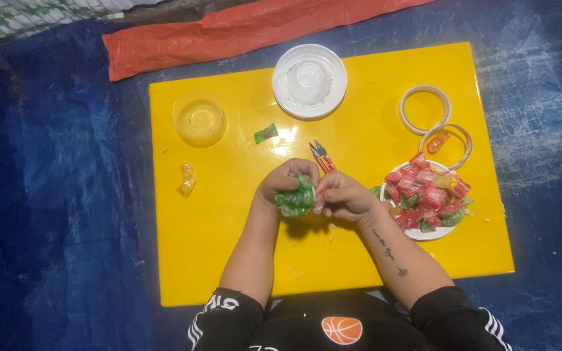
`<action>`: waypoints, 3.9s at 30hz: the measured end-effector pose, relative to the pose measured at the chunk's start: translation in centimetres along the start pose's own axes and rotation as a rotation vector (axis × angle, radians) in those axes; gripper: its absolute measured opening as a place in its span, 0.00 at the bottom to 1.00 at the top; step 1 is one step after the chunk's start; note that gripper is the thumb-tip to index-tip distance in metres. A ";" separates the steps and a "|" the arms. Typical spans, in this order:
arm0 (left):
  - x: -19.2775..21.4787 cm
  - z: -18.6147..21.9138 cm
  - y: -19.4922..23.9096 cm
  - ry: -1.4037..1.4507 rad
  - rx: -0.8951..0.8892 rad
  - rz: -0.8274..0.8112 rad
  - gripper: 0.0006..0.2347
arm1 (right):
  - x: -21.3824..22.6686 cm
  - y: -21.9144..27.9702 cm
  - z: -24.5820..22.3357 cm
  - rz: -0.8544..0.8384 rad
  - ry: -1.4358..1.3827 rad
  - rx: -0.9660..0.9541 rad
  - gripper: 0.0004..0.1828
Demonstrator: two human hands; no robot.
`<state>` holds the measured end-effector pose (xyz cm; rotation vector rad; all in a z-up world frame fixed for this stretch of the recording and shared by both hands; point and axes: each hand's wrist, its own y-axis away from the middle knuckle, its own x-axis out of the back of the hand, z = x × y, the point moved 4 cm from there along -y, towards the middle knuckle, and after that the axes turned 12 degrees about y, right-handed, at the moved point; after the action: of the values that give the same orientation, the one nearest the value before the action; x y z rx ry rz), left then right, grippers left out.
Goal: The person uses a red utility knife to cut small pieces of red and green wrapped candy on a yellow table. They unwrap the candy, cut it into smaller pieces, and place the pieces onto a white plate. The person handles the candy and knife with both hands throughout the task.
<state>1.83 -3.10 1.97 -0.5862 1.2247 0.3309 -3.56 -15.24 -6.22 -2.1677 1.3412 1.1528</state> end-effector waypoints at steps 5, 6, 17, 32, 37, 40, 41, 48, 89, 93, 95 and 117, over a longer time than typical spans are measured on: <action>0.7 -0.7 0.0 -0.022 0.010 -0.034 0.17 | -0.5 0.2 -0.5 -0.096 0.015 0.035 0.12; 0.8 -0.9 0.0 -0.023 0.016 -0.036 0.17 | -0.7 0.2 -0.5 -0.117 0.022 0.052 0.12; 2.8 1.8 -1.3 -0.171 -0.294 0.121 0.15 | -7.0 0.6 -7.3 0.794 0.525 0.452 0.11; -3.7 1.8 -1.7 -0.676 0.198 0.424 0.12 | -9.0 2.3 -15.7 0.852 0.292 0.689 0.08; -4.7 1.9 -2.2 -1.179 0.308 0.551 0.15 | -9.2 2.3 -15.2 0.824 0.306 0.650 0.09; -4.5 1.6 -1.9 -1.251 0.373 0.584 0.17 | -8.6 1.8 -14.2 0.773 0.320 0.591 0.09; -5.1 1.8 -1.8 -1.091 0.384 0.628 0.15 | -9.0 1.7 -14.0 0.750 0.339 0.576 0.10; 0.8 2.9 -1.3 -0.928 0.183 0.714 0.11 | -10.4 4.0 -14.7 0.755 0.451 0.564 0.11; -1.1 2.2 -1.5 -0.953 -0.657 0.438 0.06 | -9.4 0.0 -10.0 0.864 0.601 0.294 0.10; 0.7 1.9 -1.1 -1.057 -0.598 0.554 0.13 | -11.8 3.1 -13.6 0.888 0.819 0.308 0.11; 0.1 1.7 -1.5 -1.096 -0.588 0.541 0.11 | -10.5 6.8 -15.3 0.916 0.914 0.409 0.13; -12.8 0.1 -2.5 -1.501 0.825 0.772 0.22 | -4.5 21.6 -13.1 1.239 1.843 0.901 0.07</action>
<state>-0.84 -4.14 14.67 0.8341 -0.0365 0.6676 -17.16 -31.78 7.98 -1.0206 2.9186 -1.7495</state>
